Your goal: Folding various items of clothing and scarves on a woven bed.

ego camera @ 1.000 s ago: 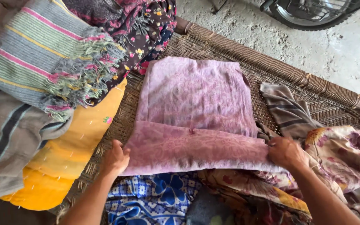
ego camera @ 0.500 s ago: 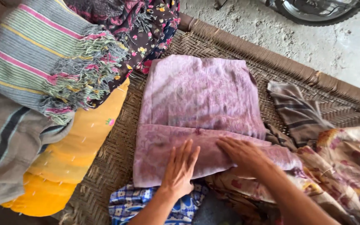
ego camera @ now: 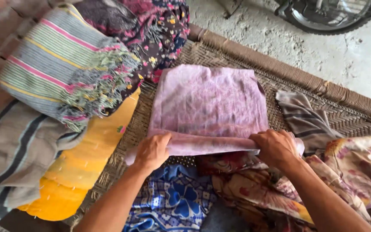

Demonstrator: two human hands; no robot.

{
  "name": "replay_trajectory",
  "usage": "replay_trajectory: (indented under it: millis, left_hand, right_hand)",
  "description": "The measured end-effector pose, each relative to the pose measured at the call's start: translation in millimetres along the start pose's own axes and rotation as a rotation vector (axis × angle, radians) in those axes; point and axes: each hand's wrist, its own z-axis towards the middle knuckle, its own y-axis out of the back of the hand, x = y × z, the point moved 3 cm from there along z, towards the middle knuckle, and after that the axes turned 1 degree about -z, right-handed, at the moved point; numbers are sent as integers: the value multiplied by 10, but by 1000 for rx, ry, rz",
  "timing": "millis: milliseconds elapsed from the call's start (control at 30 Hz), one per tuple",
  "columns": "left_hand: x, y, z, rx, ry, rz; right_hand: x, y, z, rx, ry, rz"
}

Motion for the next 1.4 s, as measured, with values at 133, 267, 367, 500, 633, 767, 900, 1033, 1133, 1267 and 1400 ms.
replay_trajectory:
  millis: [133,267,367,500,633,767,900,1033,1133,1267,1400]
  left_hand:
    - [-45,284,186,134,53,16]
    - [-3,309,333,409,-33,-41]
    - [-96,562,504,448,9,-116]
    - [-134,821,800,474,241,-138]
    - [78,664,1063,442,220,-132]
    - [195,375,1331,555,227,-198]
    - [291,90,1593,661,300,-92]
    - [309,-106,1834,416,287,158]
    - [384,-452,1724,272,268,284]
    - [152,-889,1457,-25,-105,189]
    - [61,-1129,1103,6,-189,298]
  right_hand:
    - [-224,38,98,-26,-18,22]
    - [-373,116,167,234,-50,47]
    - [-481,115,261,236,-37,108]
    - [-594,188,425,78,-79,239]
    - [-700,223,659,21,-164,295]
    - [-966,-136,1093,169,-201,264]
    - [-965,-190,1248,261,-233,168]
    - [-1022,-478,1516,114,-243,92]
    - [-877,-860,1680,-44,-122,85]
    - [-502,-1280,1769,-255,79,102]
    - [-243,-1425,1575,-245,139,59]
